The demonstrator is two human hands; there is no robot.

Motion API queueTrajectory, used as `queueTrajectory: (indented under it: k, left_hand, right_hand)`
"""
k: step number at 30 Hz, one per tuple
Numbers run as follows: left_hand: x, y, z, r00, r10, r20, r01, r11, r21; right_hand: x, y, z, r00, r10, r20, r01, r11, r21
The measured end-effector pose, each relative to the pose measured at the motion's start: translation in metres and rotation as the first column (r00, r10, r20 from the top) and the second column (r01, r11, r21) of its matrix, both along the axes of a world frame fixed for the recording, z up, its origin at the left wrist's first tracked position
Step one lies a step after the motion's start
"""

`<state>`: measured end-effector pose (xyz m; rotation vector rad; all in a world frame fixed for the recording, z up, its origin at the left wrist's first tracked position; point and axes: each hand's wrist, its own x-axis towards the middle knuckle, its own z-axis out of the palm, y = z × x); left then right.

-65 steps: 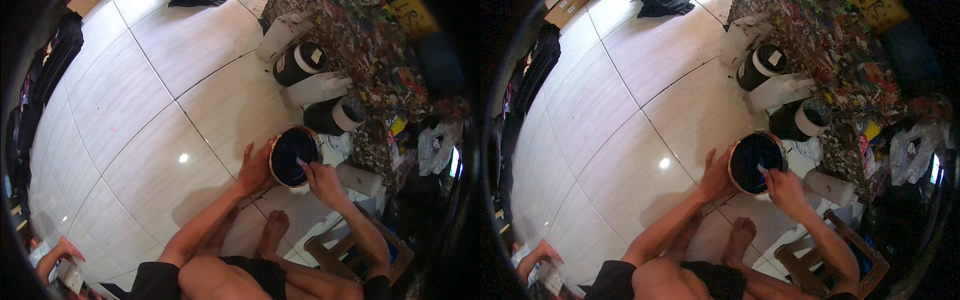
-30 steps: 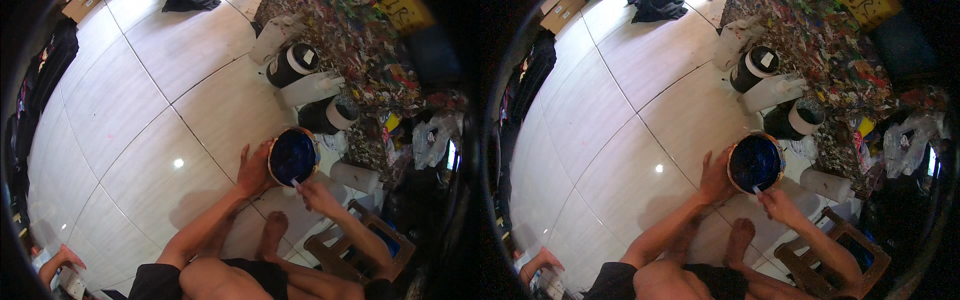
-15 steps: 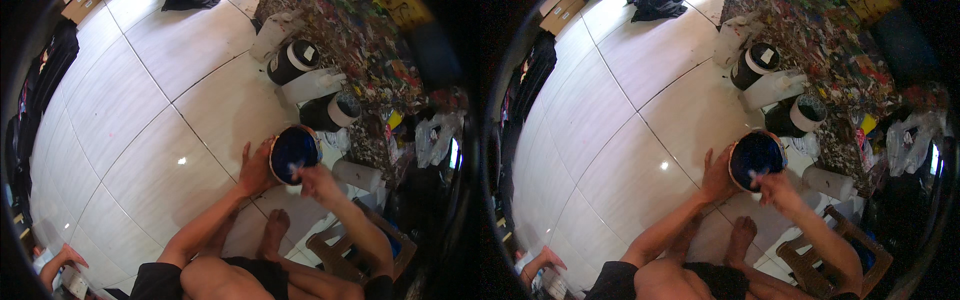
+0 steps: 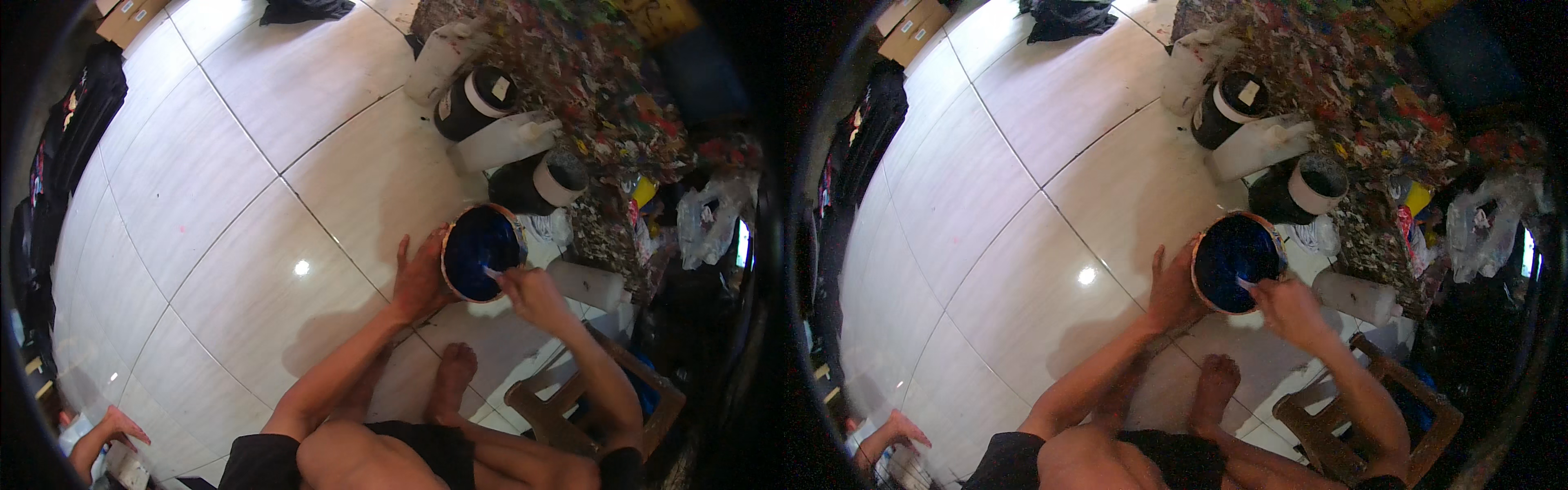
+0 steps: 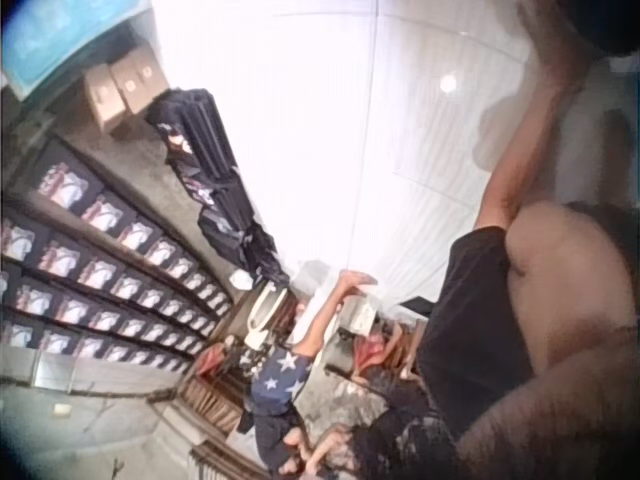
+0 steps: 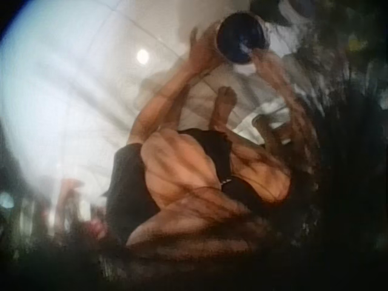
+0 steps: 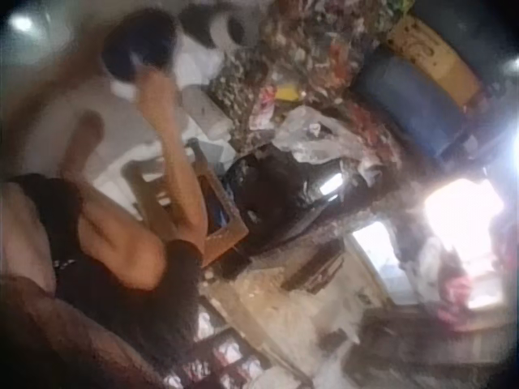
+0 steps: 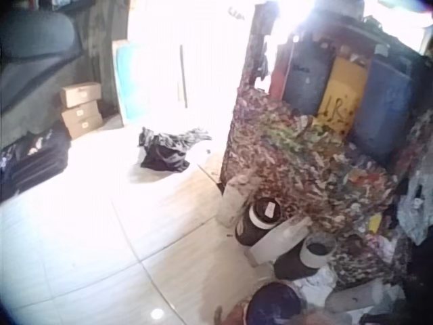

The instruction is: The person mixes screen printing ink by hand, transferring orange ink from one container to another and then adding blue ink to create a darker mixture.

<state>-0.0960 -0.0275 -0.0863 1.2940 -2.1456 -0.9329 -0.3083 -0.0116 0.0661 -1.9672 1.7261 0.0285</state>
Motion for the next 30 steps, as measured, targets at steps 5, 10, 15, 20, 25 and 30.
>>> queueTrajectory:
  k: [5, 10, 15, 20, 25, 30]
  left_hand:
    - [-0.003, 0.001, 0.002, 0.997, -0.026, -0.075, 0.028, 1.000, 0.015]
    - [0.003, 0.000, 0.001, 0.979, -0.014, -0.202, 0.030, 0.996, 0.080]
    - [-0.006, 0.000, 0.009, 0.985, -0.040, -0.165, 0.063, 0.989, 0.137]
    - [-0.014, 0.003, 0.013, 0.992, -0.106, -0.071, 0.119, 0.969, 0.216]
    - [-0.012, 0.010, -0.003, 0.988, -0.064, -0.141, 0.074, 0.995, 0.068]
    - [-0.016, 0.012, -0.001, 0.981, -0.045, -0.188, 0.057, 0.996, 0.062]
  right_hand:
    - [-0.013, 0.000, -0.001, 0.965, 0.005, -0.262, -0.045, 0.988, -0.146]
    - [0.024, -0.030, 0.024, 0.774, 0.329, -0.540, -0.556, 0.761, -0.334]
    - [-0.046, 0.001, 0.009, 0.748, 0.320, -0.582, -0.364, 0.930, 0.043]
    - [0.019, 0.026, 0.014, 0.783, -0.617, 0.078, 0.396, 0.592, 0.702]
    - [0.006, -0.007, 0.011, 0.463, -0.864, 0.200, 0.582, 0.466, 0.666]
    - [-0.016, 0.018, -0.014, 0.932, -0.342, 0.121, 0.295, 0.910, 0.293]
